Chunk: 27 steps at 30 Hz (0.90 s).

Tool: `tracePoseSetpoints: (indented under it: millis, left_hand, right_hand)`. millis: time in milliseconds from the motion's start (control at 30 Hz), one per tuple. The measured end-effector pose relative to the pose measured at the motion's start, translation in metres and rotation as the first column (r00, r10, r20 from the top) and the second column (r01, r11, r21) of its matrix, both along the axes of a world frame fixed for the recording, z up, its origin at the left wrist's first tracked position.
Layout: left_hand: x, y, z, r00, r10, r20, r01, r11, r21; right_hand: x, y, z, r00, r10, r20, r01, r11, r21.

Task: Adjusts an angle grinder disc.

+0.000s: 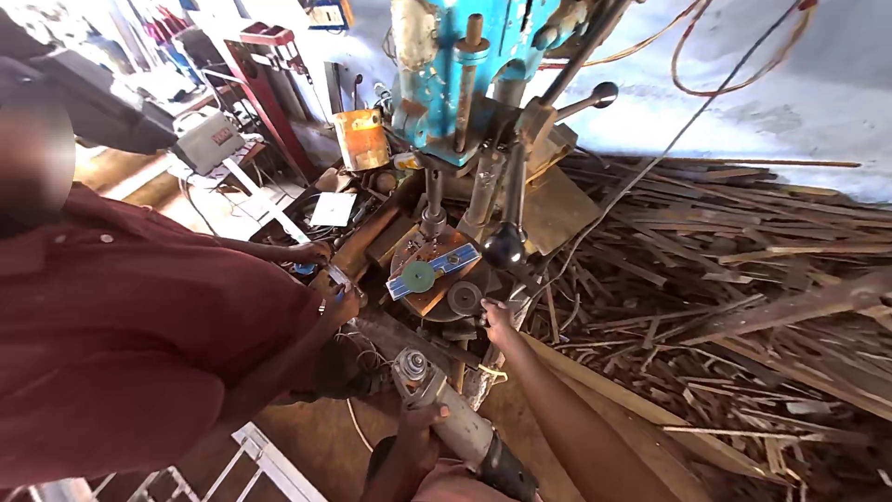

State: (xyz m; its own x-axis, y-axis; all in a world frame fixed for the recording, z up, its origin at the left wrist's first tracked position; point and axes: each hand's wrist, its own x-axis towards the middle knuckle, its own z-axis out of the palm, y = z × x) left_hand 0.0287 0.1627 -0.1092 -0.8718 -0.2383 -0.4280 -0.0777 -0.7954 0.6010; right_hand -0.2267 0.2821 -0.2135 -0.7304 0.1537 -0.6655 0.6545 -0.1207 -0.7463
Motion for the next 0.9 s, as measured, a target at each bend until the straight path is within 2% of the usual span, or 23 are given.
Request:
tracePoseSetpoints:
  millis: [133,233,300,400,500,567,633,667,733,800,833,867,900]
  left_hand:
    - [-0.001,-0.001,0.002,0.999,0.030,-0.017,-0.030,0.999,0.022]
    - [-0.002,-0.002,0.003,0.999,0.035,-0.003,-0.035,0.999,0.028]
    - [-0.001,-0.001,0.002,1.000,0.026,0.001,-0.026,0.999,0.034]
    - [0.000,-0.001,0.002,1.000,0.015,0.009,-0.015,0.999,0.037]
    - [0.003,-0.003,0.003,1.000,0.012,0.004,-0.012,0.999,0.044]
    - [0.005,-0.004,0.005,0.999,0.033,-0.005,-0.033,0.998,0.048]
    - [0.008,-0.007,0.006,0.998,0.060,-0.002,-0.060,0.997,0.053]
    - [0.008,-0.007,0.005,0.997,0.076,0.009,-0.076,0.996,0.051]
    - [0.008,-0.009,0.001,0.995,0.104,-0.011,-0.103,0.993,0.056]
    - [0.005,-0.013,0.000,0.990,0.133,-0.057,-0.128,0.989,0.073]
    - [0.002,-0.015,0.002,0.986,0.142,-0.082,-0.135,0.987,0.090]
    - [-0.001,-0.016,0.004,0.982,0.149,-0.116,-0.137,0.984,0.112]
    - [-0.004,-0.016,0.006,0.976,0.151,-0.156,-0.130,0.982,0.139]
  right_hand:
    - [0.013,0.002,0.024,0.995,0.083,-0.050,-0.074,0.984,0.165]
    - [0.023,-0.015,0.054,0.942,0.299,-0.151,-0.257,0.934,0.248]
    - [0.020,-0.032,0.068,0.851,0.489,-0.191,-0.415,0.849,0.326]
    - [0.001,-0.067,0.067,0.712,0.680,-0.174,-0.515,0.675,0.528]
    - [-0.013,-0.101,0.064,0.620,0.784,-0.024,-0.551,0.457,0.698]
    - [-0.014,-0.117,0.070,0.620,0.784,0.038,-0.558,0.407,0.723]
    - [-0.015,-0.126,0.074,0.646,0.759,0.074,-0.574,0.421,0.702]
    - [-0.017,-0.128,0.071,0.678,0.732,0.063,-0.566,0.466,0.680]
    - [-0.017,-0.125,0.063,0.784,0.619,-0.034,-0.496,0.660,0.564]
    - [-0.011,-0.115,0.068,0.883,0.452,-0.124,-0.394,0.859,0.328]
    - [-0.002,-0.107,0.083,0.915,0.373,-0.150,-0.350,0.923,0.161]
    - [0.008,-0.096,0.102,0.936,0.318,-0.151,-0.328,0.944,-0.039]
    - [0.020,-0.082,0.123,0.941,0.302,-0.154,-0.331,0.918,-0.219]
